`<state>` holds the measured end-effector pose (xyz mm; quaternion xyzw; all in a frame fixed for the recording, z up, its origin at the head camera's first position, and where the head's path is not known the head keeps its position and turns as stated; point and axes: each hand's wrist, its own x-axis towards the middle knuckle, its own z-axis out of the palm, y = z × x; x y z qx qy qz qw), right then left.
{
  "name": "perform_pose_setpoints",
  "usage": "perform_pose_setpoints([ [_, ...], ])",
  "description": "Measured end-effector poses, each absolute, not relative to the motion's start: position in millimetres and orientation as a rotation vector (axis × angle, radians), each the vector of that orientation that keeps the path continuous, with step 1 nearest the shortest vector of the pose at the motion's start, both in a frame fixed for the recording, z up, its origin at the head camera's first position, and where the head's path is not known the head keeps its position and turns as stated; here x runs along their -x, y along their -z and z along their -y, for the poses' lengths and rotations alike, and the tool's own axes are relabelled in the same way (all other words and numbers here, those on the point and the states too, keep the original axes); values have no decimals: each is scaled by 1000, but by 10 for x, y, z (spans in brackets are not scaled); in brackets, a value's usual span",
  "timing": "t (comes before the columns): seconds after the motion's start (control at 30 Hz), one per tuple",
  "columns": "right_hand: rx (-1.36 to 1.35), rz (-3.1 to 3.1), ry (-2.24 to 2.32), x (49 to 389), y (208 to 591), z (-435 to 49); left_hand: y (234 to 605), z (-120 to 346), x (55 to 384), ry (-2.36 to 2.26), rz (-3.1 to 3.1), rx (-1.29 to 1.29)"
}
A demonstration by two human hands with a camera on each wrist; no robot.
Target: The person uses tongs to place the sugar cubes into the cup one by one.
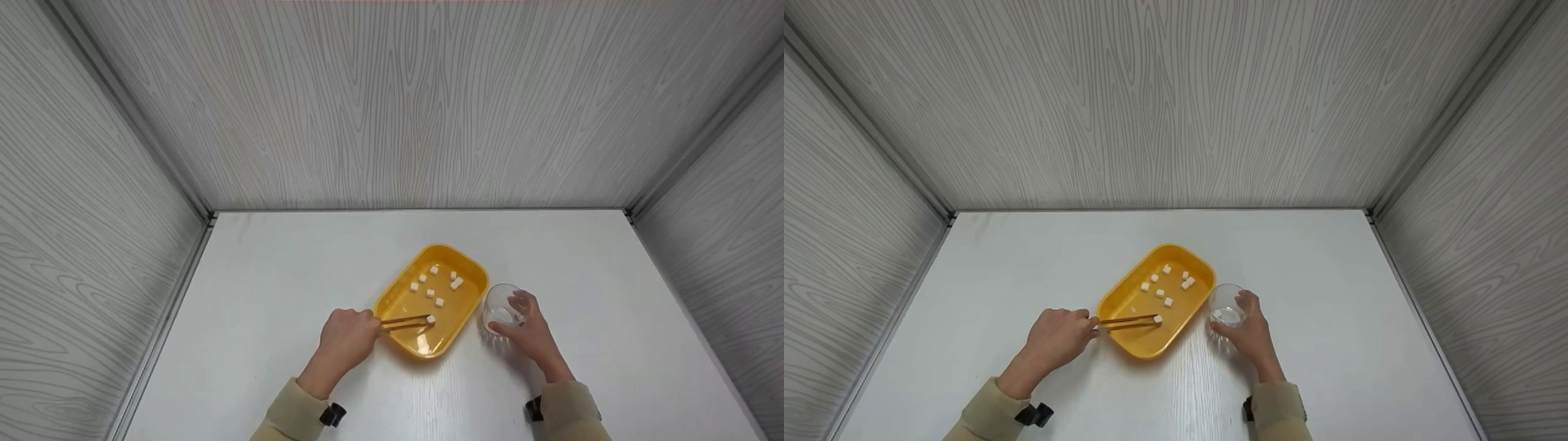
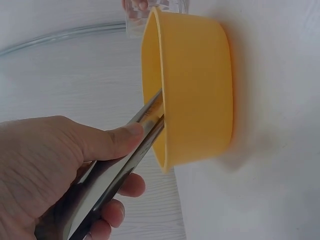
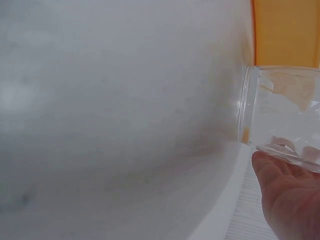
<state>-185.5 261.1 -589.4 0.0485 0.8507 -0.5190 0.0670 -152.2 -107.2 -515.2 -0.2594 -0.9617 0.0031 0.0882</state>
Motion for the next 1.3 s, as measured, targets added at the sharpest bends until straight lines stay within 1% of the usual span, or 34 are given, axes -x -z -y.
perform_pose_setpoints([
  [0.43, -132, -2587, 1565, 1849, 5928, -2613, 5176, 1156, 1505, -18, 2799, 734],
  [0.93, -135, -2600, 1554, 1852, 5897, -2614, 5092, 1232, 1473, 9, 2759, 730],
  [1.3, -151, -2583, 1553, 1856, 5922, -2609, 5094, 1232, 1470, 8, 2666, 762],
])
